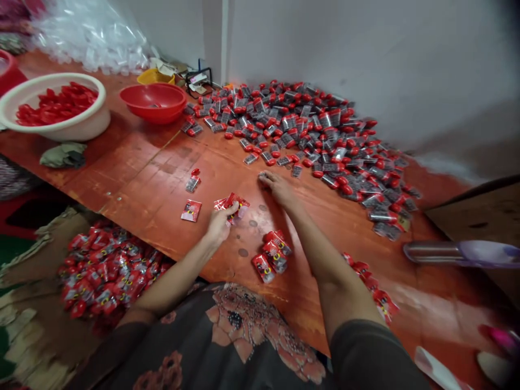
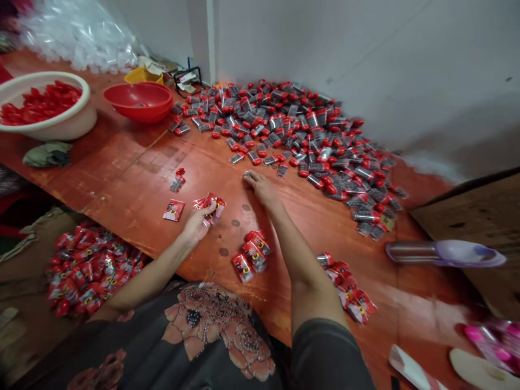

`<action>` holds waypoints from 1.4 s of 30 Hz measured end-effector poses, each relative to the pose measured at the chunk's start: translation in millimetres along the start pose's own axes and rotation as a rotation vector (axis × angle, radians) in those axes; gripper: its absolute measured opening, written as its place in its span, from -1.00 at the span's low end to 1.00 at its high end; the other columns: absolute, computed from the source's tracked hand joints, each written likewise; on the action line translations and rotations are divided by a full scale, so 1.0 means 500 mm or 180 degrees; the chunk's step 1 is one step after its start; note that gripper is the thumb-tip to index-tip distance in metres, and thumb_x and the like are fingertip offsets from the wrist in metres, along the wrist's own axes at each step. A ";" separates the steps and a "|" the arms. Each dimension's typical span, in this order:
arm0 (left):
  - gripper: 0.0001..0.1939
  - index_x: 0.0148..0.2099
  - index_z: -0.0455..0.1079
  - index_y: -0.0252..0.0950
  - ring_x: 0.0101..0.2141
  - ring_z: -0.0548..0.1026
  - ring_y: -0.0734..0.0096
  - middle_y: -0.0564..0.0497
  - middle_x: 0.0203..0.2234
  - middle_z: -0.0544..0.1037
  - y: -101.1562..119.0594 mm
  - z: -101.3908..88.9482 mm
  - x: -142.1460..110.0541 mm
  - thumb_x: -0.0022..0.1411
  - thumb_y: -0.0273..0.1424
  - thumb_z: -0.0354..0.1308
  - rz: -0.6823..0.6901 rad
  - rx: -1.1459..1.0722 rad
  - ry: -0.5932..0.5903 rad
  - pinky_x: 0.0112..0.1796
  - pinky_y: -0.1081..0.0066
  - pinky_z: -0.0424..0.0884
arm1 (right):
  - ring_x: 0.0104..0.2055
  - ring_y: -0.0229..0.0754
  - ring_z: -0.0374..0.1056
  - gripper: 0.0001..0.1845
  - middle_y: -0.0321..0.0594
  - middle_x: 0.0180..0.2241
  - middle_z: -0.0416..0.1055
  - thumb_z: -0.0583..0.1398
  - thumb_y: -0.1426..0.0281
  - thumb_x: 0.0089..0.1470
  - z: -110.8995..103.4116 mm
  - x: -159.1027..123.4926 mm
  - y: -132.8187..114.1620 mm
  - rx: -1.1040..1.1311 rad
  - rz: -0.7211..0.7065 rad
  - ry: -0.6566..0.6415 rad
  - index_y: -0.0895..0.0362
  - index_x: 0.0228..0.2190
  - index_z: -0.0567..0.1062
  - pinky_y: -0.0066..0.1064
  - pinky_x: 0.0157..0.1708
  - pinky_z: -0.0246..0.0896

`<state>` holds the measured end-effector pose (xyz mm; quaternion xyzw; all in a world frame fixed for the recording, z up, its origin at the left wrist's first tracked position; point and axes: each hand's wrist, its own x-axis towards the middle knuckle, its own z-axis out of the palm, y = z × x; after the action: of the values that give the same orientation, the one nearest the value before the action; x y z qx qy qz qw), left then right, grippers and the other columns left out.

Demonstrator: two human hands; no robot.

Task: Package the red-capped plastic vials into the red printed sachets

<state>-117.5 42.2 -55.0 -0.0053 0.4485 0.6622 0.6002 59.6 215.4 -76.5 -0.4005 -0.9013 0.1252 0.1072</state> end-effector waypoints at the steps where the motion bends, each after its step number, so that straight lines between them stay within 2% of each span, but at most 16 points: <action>1: -0.80 -0.42 0.50 -0.39 -0.50 0.54 0.51 0.03 -0.52 0.60 0.001 0.000 0.000 -0.14 -0.53 0.45 -0.0035 -0.0037 0.0026 -0.43 0.53 0.43 | 0.20 0.05 0.18 -0.56 -0.08 0.23 0.28 0.00 0.49 0.22 0.006 0.000 0.009 -0.0110 -0.0137 -0.0072 0.11 0.06 0.47 -0.11 0.12 0.12; 4: -0.84 -0.42 0.48 -0.38 -0.54 0.51 0.55 0.06 -0.53 0.58 0.003 0.000 0.000 -0.07 -0.55 0.41 -0.0202 -0.0136 0.0042 -0.47 0.54 0.42 | 0.10 0.04 0.22 -0.64 -0.05 0.09 0.43 0.02 0.45 0.22 0.019 -0.022 0.012 -0.0173 -0.0275 -0.0148 0.14 -0.06 0.53 -0.13 0.11 0.11; 7: -0.89 -0.42 0.46 -0.37 -0.58 0.47 0.57 0.08 -0.56 0.56 -0.002 0.003 -0.002 0.02 -0.57 0.35 -0.0440 -0.0224 0.0029 -0.51 0.52 0.42 | -0.06 0.06 0.29 -0.67 0.04 -0.13 0.53 0.06 0.42 0.20 0.023 -0.064 -0.008 -0.0120 -0.0086 -0.0081 0.21 -0.10 0.53 -0.13 0.03 0.14; 10: -0.89 -0.44 0.43 -0.37 -0.61 0.45 0.57 0.09 -0.59 0.53 -0.010 0.009 -0.009 0.08 -0.57 0.31 -0.0556 -0.0300 0.0041 -0.54 0.53 0.40 | -0.15 0.05 0.31 -0.70 0.03 -0.21 0.54 0.07 0.37 0.20 0.015 -0.120 -0.047 0.0011 0.0175 0.0092 0.20 -0.16 0.54 -0.15 -0.08 0.19; 12: -0.88 -0.44 0.42 -0.36 -0.63 0.44 0.58 0.10 -0.60 0.52 -0.013 0.013 -0.016 0.10 -0.55 0.31 -0.0610 -0.0312 0.0016 -0.55 0.54 0.39 | -0.21 -0.02 0.34 -0.71 -0.07 -0.22 0.54 0.08 0.27 0.22 0.003 -0.162 -0.089 0.0662 0.0497 0.0395 0.13 -0.17 0.52 -0.21 -0.16 0.24; 14: -0.86 -0.44 0.41 -0.36 -0.64 0.43 0.59 0.10 -0.61 0.51 -0.015 0.018 -0.024 0.11 -0.53 0.31 -0.0658 -0.0313 -0.0014 -0.55 0.55 0.39 | -0.32 -0.12 0.37 -0.68 -0.18 -0.27 0.51 0.08 0.17 0.23 -0.010 -0.206 -0.143 0.1800 0.0940 0.0735 0.07 -0.14 0.48 -0.28 -0.29 0.28; 16: -0.85 -0.45 0.40 -0.35 -0.65 0.42 0.60 0.10 -0.63 0.50 -0.017 0.021 -0.032 0.13 -0.52 0.30 -0.0687 -0.0315 0.0002 -0.54 0.56 0.39 | -0.45 -0.21 0.33 -0.66 -0.25 -0.33 0.47 0.07 0.12 0.22 -0.020 -0.245 -0.201 0.2754 0.1307 0.0834 0.04 -0.11 0.44 -0.35 -0.43 0.27; 19: -0.86 -0.44 0.42 -0.36 -0.62 0.45 0.58 0.08 -0.62 0.51 -0.028 0.026 -0.043 0.14 -0.49 0.30 -0.0785 -0.0192 -0.0100 -0.52 0.55 0.39 | -0.53 -0.29 0.26 -0.66 -0.28 -0.36 0.42 0.13 0.12 0.18 -0.024 -0.284 -0.272 0.3572 0.1624 0.0939 0.03 -0.09 0.40 -0.43 -0.57 0.19; 21: -0.89 -0.42 0.45 -0.38 -0.57 0.50 0.53 0.04 -0.57 0.55 -0.042 0.026 -0.052 0.10 -0.49 0.32 -0.0808 -0.0027 -0.0243 -0.47 0.52 0.42 | -0.52 -0.30 0.25 -0.67 -0.29 -0.37 0.39 0.18 0.15 0.13 -0.018 -0.292 -0.297 0.3904 0.1767 0.1173 0.03 -0.10 0.38 -0.46 -0.61 0.17; 24: -0.90 -0.40 0.50 -0.38 -0.50 0.54 0.49 0.01 -0.50 0.60 -0.064 0.024 -0.066 0.00 -0.53 0.36 -0.0654 0.0263 -0.0369 -0.34 0.46 0.46 | -0.49 -0.31 0.25 -0.64 -0.32 -0.36 0.37 0.28 0.19 0.02 -0.005 -0.289 -0.303 0.4203 0.1989 0.1640 0.02 -0.17 0.36 -0.48 -0.59 0.17; 27: -0.85 -0.41 0.52 -0.38 -0.49 0.53 0.46 0.01 -0.50 0.60 -0.078 0.022 -0.078 -0.11 -0.53 0.40 -0.0456 0.0487 -0.0486 -0.33 0.42 0.46 | -0.42 -0.30 0.28 -0.57 -0.36 -0.36 0.37 0.36 0.26 -0.13 0.001 -0.284 -0.296 0.4306 0.2043 0.1888 0.03 -0.22 0.35 -0.46 -0.48 0.24; 31: -0.83 -0.46 0.50 -0.35 -0.52 0.50 0.48 0.04 -0.54 0.58 -0.084 0.025 -0.091 -0.18 -0.54 0.42 -0.0242 0.0500 -0.0428 -0.37 0.44 0.43 | -0.42 -0.30 0.29 -0.61 -0.40 -0.40 0.36 0.35 0.26 -0.12 0.001 -0.291 -0.301 0.4196 0.2036 0.1886 0.04 -0.26 0.35 -0.42 -0.39 0.28; 36: -0.83 -0.50 0.48 -0.33 -0.54 0.47 0.52 0.07 -0.58 0.55 -0.085 0.028 -0.100 -0.14 -0.51 0.43 -0.0080 0.0431 -0.0340 -0.38 0.45 0.39 | -0.55 -0.31 0.25 -0.64 -0.41 -0.48 0.33 0.30 0.21 -0.02 -0.005 -0.314 -0.308 0.4184 0.2063 0.1813 0.00 -0.21 0.32 -0.43 -0.54 0.22; 42: -0.69 -0.52 0.40 -0.31 -0.64 0.35 0.60 0.12 -0.65 0.48 -0.074 0.036 -0.103 -0.10 -0.27 0.47 -0.0049 0.0612 -0.0310 -0.57 0.51 0.24 | -0.57 -0.31 0.27 -0.68 -0.39 -0.46 0.34 0.25 0.19 0.05 -0.008 -0.344 -0.293 0.4127 0.2117 0.1762 -0.03 -0.22 0.25 -0.44 -0.61 0.18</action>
<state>-63.6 7.9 -37.9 0.0810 0.4803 0.6110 0.6241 71.9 -7.6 -43.1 -0.5237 -0.4211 0.5481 0.4979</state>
